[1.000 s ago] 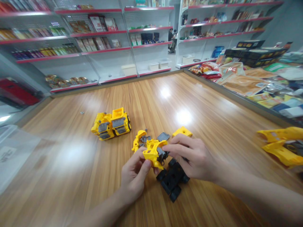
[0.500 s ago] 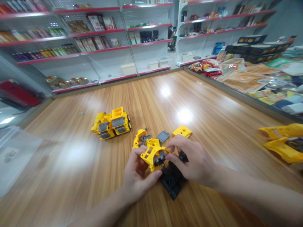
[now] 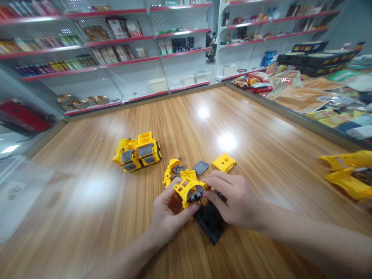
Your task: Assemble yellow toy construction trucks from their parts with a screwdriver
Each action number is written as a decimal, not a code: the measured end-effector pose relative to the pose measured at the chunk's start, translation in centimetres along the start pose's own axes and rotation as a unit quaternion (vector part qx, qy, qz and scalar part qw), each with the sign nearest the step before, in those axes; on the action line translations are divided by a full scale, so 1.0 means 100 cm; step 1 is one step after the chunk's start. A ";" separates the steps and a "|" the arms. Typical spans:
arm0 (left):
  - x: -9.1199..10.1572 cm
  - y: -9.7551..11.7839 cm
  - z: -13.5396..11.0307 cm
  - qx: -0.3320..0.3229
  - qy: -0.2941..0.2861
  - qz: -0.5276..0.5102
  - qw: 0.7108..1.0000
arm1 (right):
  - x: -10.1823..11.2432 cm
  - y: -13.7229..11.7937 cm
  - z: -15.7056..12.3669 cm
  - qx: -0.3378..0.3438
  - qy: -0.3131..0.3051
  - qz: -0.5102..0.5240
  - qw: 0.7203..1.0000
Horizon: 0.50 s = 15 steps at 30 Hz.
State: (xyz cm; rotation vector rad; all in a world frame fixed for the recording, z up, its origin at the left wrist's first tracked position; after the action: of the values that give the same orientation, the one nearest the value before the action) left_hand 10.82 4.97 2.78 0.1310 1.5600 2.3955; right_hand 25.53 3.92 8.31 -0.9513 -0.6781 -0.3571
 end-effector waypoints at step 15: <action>0.010 -0.013 -0.007 0.034 0.029 -0.030 0.999 | 0.019 0.004 0.002 -0.047 0.109 -0.037 0.992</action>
State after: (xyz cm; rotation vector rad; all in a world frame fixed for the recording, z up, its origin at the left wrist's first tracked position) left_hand 9.96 5.13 1.28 0.0287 1.6485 2.3195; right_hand 27.10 4.31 9.40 -0.9616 -0.5016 -0.5535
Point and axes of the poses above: each hand's wrist, its own z-axis towards the middle knuckle, its own x-axis out of the back of the hand, y = z × x, the point moved 8 cm from there along z, towards the middle knuckle, and after that the axes turned 11 degrees about -x, right-handed, at the moved point
